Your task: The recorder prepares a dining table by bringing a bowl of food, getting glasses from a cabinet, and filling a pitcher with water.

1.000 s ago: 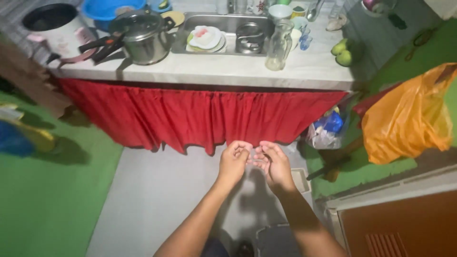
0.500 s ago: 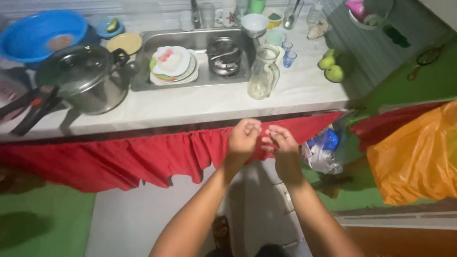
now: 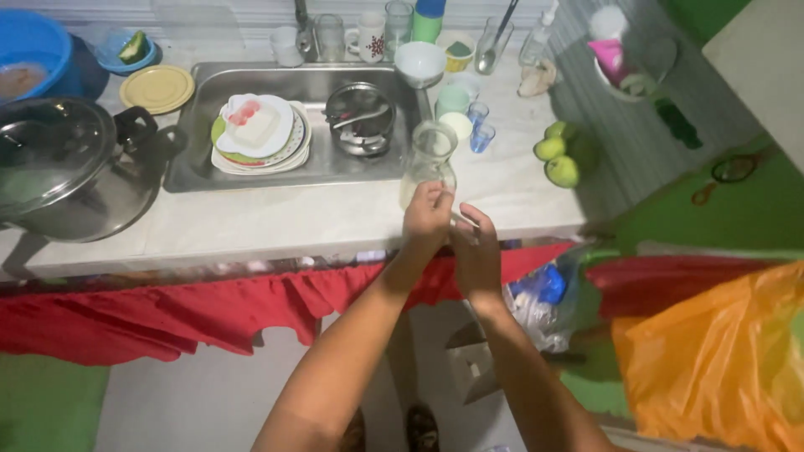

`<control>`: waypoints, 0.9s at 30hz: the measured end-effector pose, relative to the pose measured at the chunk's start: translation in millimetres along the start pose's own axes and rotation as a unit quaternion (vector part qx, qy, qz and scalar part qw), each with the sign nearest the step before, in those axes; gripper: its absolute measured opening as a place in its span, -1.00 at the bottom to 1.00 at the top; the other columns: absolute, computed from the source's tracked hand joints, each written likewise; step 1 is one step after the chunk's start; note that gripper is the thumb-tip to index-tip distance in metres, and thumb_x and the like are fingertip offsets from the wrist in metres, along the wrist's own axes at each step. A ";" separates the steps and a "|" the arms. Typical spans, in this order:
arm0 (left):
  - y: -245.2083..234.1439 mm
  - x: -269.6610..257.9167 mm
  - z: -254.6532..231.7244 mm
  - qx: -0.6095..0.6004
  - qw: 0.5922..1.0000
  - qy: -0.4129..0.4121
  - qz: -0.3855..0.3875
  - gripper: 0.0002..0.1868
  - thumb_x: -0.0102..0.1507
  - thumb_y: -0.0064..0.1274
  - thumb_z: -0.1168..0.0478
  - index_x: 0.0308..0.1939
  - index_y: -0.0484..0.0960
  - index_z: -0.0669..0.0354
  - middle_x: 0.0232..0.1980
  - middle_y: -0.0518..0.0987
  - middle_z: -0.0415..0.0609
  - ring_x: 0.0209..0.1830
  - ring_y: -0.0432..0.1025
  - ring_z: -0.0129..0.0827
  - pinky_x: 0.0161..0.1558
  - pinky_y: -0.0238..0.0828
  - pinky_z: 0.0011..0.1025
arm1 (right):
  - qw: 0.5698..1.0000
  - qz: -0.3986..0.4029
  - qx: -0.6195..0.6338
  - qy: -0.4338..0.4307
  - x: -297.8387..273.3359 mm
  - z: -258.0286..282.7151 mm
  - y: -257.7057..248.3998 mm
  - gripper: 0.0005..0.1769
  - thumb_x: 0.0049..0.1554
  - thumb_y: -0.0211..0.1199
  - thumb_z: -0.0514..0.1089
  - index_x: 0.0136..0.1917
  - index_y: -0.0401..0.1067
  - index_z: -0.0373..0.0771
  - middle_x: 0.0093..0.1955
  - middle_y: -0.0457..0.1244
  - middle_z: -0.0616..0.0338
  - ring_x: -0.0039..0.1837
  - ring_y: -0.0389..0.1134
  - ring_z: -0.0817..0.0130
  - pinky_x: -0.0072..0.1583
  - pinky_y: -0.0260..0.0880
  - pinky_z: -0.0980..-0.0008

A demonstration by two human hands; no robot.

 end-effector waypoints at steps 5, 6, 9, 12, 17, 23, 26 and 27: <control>28.0 13.2 11.0 -0.095 0.993 -0.046 -0.053 -0.73 0.31 0.10 0.11 -0.11 0.57 0.29 -0.33 0.61 -0.01 -0.36 0.49 -0.32 -0.27 0.44 -0.37 | 0.999 0.025 -0.034 -0.013 19.4 6.5 -9.7 -0.47 0.26 0.12 -0.25 0.47 0.17 -0.31 0.34 0.24 -0.08 0.33 0.32 0.29 0.27 0.39 0.34; 30.4 13.2 14.2 -0.120 0.989 -0.036 -0.077 -0.74 0.33 0.10 0.12 -0.16 0.59 0.29 -0.38 0.58 -0.05 -0.40 0.45 -0.38 -0.30 0.41 -0.39 | 0.999 0.031 -0.008 0.011 21.5 0.8 -11.0 -0.46 0.26 0.11 -0.25 0.48 0.16 -0.31 0.35 0.24 -0.09 0.36 0.32 0.30 0.30 0.39 0.35; 17.0 6.6 1.1 -0.095 0.986 -0.012 -0.137 -0.77 0.37 0.05 0.14 -0.21 0.55 0.27 -0.45 0.50 -0.11 -0.46 0.37 -0.45 -0.35 0.34 -0.41 | 0.997 0.047 -0.054 -0.036 25.1 -0.5 -14.1 -0.52 0.26 0.09 -0.24 0.43 0.21 -0.33 0.38 0.23 -0.06 0.35 0.32 0.29 0.29 0.38 0.34; -3.0 -0.9 -22.6 -0.079 0.983 0.023 -0.163 -0.77 0.40 -0.01 0.16 -0.25 0.52 0.25 -0.48 0.43 -0.17 -0.48 0.30 -0.50 -0.39 0.26 -0.41 | 0.994 0.052 -0.095 -0.020 22.4 15.2 -14.8 -0.54 0.26 0.14 -0.20 0.42 0.28 -0.30 0.25 0.33 -0.07 0.28 0.35 0.29 0.26 0.36 0.35; -48.2 -44.2 -82.7 -0.123 0.983 0.027 -0.135 -0.78 0.42 -0.06 0.19 -0.28 0.48 0.23 -0.45 0.35 -0.24 -0.45 0.20 -0.57 -0.41 0.15 -0.46 | 0.995 0.067 -0.074 0.006 13.1 36.1 -11.4 -0.53 0.26 0.16 -0.13 0.41 0.31 -0.25 0.20 0.37 -0.05 0.21 0.37 0.29 0.24 0.35 0.37; -106.6 -107.8 -100.7 -0.059 0.981 -0.019 -0.186 -0.74 0.35 0.03 0.19 -0.40 0.46 0.21 -0.49 0.33 -0.27 -0.47 0.17 -0.61 -0.45 0.15 -0.48 | 0.986 0.161 -0.033 -0.034 -19.2 56.3 30.4 -0.38 0.17 0.25 -0.23 0.47 0.21 -0.27 0.35 0.24 -0.07 0.35 0.30 0.27 0.34 0.32 0.32; -138.9 -147.3 -98.2 -0.040 0.974 -0.024 -0.222 -0.77 0.31 0.06 0.23 -0.43 0.48 0.20 -0.50 0.35 -0.28 -0.47 0.19 -0.61 -0.44 0.18 -0.48 | 0.964 0.238 0.025 -0.112 -42.9 48.3 60.9 -0.25 0.14 0.32 -0.30 0.52 0.10 -0.31 0.44 0.13 -0.11 0.43 0.23 0.20 0.42 0.26 0.26; -149.1 -163.2 -97.1 -0.045 0.972 -0.025 -0.229 -0.79 0.29 0.08 0.25 -0.44 0.49 0.20 -0.49 0.36 -0.28 -0.47 0.21 -0.61 -0.44 0.19 -0.49 | 0.951 0.264 0.047 -0.151 -54.3 45.2 70.9 -0.18 0.12 0.36 -0.33 0.54 0.04 -0.33 0.49 0.08 -0.12 0.48 0.18 0.16 0.47 0.22 0.22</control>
Point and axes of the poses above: each hand's wrist, its own x-axis towards the middle knuckle, its own y-axis out of the palm, z = x × y, the point moved 4 cm from there along x, towards the middle knuckle
